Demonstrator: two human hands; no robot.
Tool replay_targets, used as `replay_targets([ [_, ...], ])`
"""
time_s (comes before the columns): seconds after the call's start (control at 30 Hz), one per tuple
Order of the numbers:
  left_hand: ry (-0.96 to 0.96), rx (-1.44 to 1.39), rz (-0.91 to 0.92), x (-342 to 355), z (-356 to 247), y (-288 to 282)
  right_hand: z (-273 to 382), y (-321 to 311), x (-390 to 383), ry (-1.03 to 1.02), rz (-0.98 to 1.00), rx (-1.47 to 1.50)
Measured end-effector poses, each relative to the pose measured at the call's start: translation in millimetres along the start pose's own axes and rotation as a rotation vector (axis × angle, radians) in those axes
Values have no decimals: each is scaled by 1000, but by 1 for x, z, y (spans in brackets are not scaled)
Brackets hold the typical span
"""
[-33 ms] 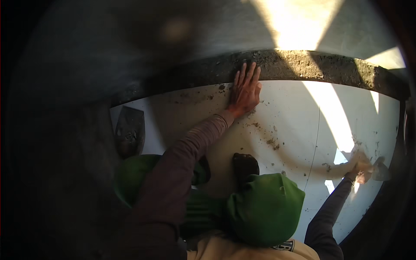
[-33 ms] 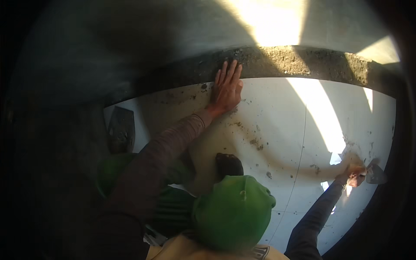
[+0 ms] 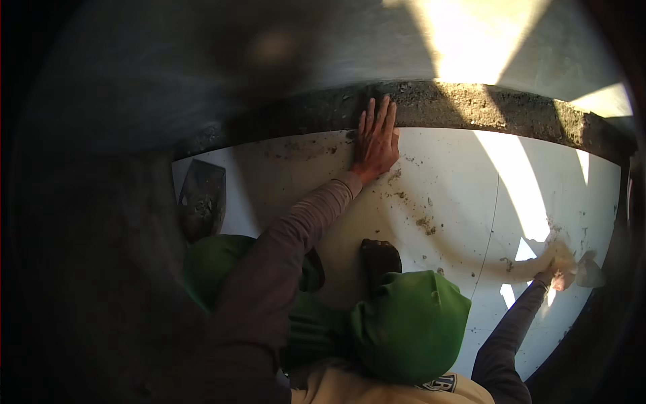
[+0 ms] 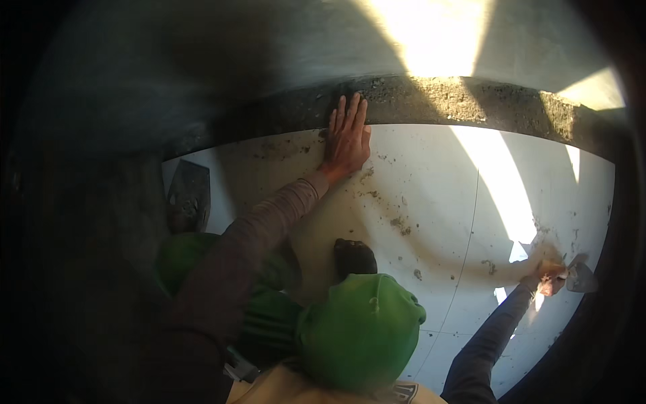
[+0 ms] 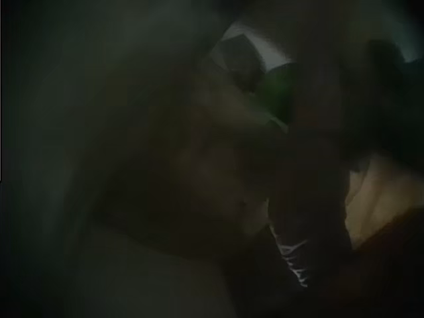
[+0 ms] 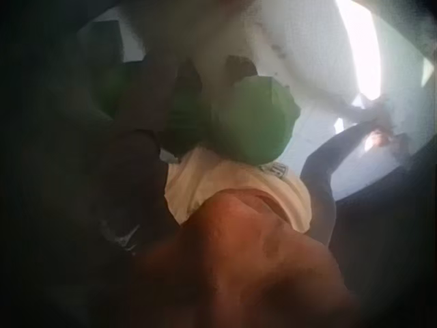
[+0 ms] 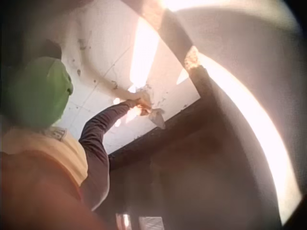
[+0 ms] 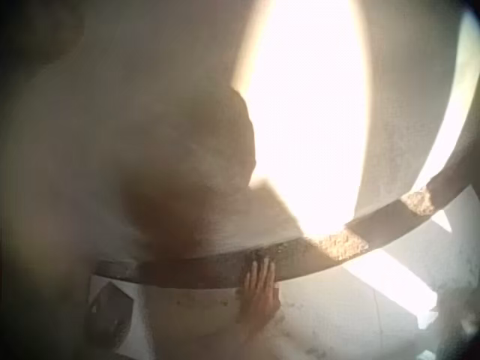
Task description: The person applies mortar to the junction between a tiled floor and a concrete wall using a trowel and a tray.
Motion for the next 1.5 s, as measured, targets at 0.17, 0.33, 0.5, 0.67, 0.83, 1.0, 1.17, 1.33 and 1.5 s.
replay_targets([
  [0.17, 28, -158, -3, -106, 28, -32, -5, -34, -46, -84, 20, -50],
  [0.33, -121, -105, 1, -184, 113, -50, -19, -46, -84, -161, 2, -167],
  [0.5, -448, 71, -263, -258, 291, -55, -33, -70, -99, -251, -69, -351],
  [0.67, -1303, 362, -384, -408, 463, -61, -102, -39, -156, -858, 86, -708],
  [0.83, -1077, 20, -467, -365, 516, -63, -6, -75, -485, -633, 990, -178],
  [1.0, -741, -338, -409, -268, 540, -83, 51, -60, -619, -523, 1504, -78],
  [1.17, -637, -163, -349, -245, 581, -124, 84, -30, -669, -707, 1736, -131],
  [1.33, -424, 118, 86, -287, 631, -179, 110, -32, -686, -877, 1639, -226],
  [1.5, -643, 178, 352, -453, 725, -212, 143, -22, -716, -1005, 1325, -100],
])
Point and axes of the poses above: each hand's wrist, its own x-axis towards the middle knuckle, its own y-axis out of the palm, z = x × y, the point moved 2 cm from there along x, towards the middle knuckle, and after that the axes turned 10 degrees about z, right-handed, at the moved point
